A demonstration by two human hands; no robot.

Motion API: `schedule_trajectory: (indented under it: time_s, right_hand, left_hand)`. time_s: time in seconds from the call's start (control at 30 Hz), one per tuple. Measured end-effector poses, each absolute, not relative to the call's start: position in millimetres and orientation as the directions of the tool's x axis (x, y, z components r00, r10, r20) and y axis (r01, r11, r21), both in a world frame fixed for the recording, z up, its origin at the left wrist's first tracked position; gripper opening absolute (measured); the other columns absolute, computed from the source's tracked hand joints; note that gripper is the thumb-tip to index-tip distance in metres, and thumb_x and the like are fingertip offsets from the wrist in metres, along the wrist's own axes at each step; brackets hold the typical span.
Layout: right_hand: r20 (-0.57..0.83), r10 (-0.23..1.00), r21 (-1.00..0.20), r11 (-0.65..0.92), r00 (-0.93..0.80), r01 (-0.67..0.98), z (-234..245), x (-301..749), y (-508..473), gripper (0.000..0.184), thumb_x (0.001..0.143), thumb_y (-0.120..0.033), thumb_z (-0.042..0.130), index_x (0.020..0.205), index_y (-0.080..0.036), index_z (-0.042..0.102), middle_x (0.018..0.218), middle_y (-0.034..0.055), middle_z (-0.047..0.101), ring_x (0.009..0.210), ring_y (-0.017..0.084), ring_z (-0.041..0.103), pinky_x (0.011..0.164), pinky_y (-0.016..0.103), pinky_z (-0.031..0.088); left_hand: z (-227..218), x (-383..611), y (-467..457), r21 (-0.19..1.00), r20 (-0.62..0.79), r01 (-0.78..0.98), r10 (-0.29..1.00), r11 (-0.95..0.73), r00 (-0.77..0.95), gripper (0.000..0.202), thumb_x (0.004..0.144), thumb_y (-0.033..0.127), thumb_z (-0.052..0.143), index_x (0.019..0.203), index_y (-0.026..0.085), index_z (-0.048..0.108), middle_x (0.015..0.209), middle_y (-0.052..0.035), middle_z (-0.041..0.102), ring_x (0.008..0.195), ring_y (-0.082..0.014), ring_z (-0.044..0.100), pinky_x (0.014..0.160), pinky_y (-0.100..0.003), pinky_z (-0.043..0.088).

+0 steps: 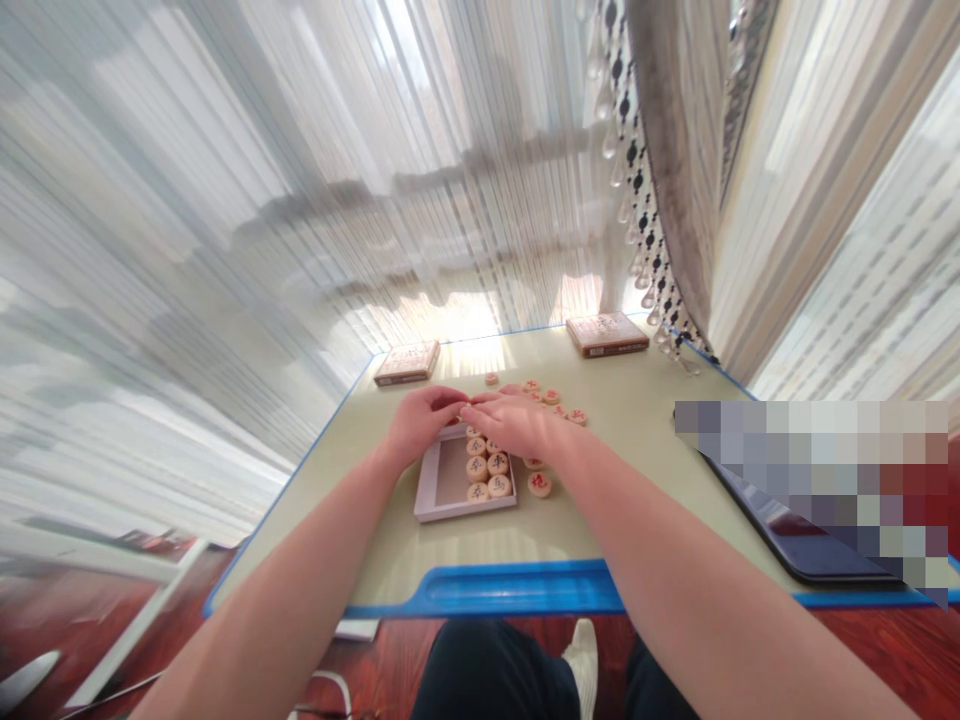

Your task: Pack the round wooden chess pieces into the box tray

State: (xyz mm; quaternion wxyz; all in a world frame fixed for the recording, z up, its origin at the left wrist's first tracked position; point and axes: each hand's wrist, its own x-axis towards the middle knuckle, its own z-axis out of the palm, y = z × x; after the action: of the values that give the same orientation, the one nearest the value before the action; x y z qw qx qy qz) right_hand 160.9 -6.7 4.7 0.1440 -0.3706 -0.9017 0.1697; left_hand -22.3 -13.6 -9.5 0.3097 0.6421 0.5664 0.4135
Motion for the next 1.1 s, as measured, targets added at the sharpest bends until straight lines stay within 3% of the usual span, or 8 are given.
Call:
schedule_trajectory:
  time_s: [0.17,0.43,0.57,0.7,0.9,1.1]
  right_hand:
    - [0.152,0.731,-0.391,0.663,-0.666,0.639,6.1,160.1,-9.2,0.052,0.095,-0.044,0.02,0.116,-0.026,0.064,0.129,0.0015,0.056,0.122,0.025,0.046,0.105,0.044,0.034]
    - [0.169,0.755,-0.462,0.628,-0.634,0.626,0.4,157.4,-8.2,0.048,0.093,-0.045,0.027,0.107,-0.025,0.069,0.122,0.0035,0.061,0.115,0.026,0.052,0.102,0.043,0.037]
    - [0.183,0.767,-0.491,0.613,-0.615,0.619,-5.0,156.2,-4.9,0.051,0.094,-0.046,0.024,0.112,-0.024,0.066,0.12,0.003,0.062,0.116,0.025,0.052,0.101,0.043,0.038]
    - [0.188,0.766,-0.513,0.61,-0.614,0.604,-7.9,156.5,-3.9,0.051,0.095,-0.044,0.022,0.114,-0.023,0.065,0.12,0.0028,0.062,0.114,0.025,0.052,0.102,0.042,0.036]
    - [0.105,0.778,-0.544,0.566,-0.619,0.62,0.3,156.5,-9.7,0.052,0.095,-0.04,0.018,0.114,-0.025,0.064,0.121,0.0017,0.062,0.115,0.024,0.05,0.105,0.044,0.031]
    - [0.138,0.815,-0.572,0.53,-0.564,0.626,-9.9,158.0,-3.7,0.058,0.094,-0.049,0.017,0.098,-0.024,0.069,0.105,0.0068,0.067,0.116,0.027,0.048,0.097,0.046,0.037]
  left_hand:
    - [-10.9,-26.1,-11.2,0.849,0.205,0.495,0.979,-0.185,0.013,0.022,0.067,0.029,0.065,0.084,0.016,0.067,0.08,-0.0042,0.07,0.066,-0.0152,0.063,0.064,-0.028,0.052]
    - [-9.6,-28.8,-10.8,0.739,0.211,0.653,0.977,-0.166,0.009,0.023,0.068,0.026,0.064,0.088,0.016,0.069,0.084,-0.0052,0.071,0.074,-0.0172,0.064,0.072,-0.029,0.051]
    - [-6.1,-27.7,-12.2,0.603,0.211,0.782,0.977,-0.159,0.036,0.031,0.07,0.038,0.064,0.091,0.017,0.071,0.094,-0.0066,0.071,0.079,-0.0203,0.064,0.076,-0.031,0.05]
    - [-2.6,-26.8,-13.8,0.519,0.182,0.827,0.973,-0.216,0.14,0.03,0.076,0.043,0.057,0.084,0.019,0.074,0.088,-0.0041,0.072,0.082,-0.021,0.063,0.08,-0.031,0.047]
    - [-2.3,-28.9,-12.3,0.529,0.132,0.835,0.986,-0.155,0.099,0.036,0.073,0.047,0.059,0.089,0.019,0.074,0.084,-0.0044,0.072,0.077,-0.0201,0.063,0.076,-0.03,0.047]
    - [-2.5,-33.0,-11.7,0.555,0.118,0.811,0.983,-0.185,0.143,0.026,0.071,0.039,0.062,0.084,0.018,0.072,0.085,-0.0037,0.071,0.077,-0.0181,0.062,0.072,-0.028,0.048]
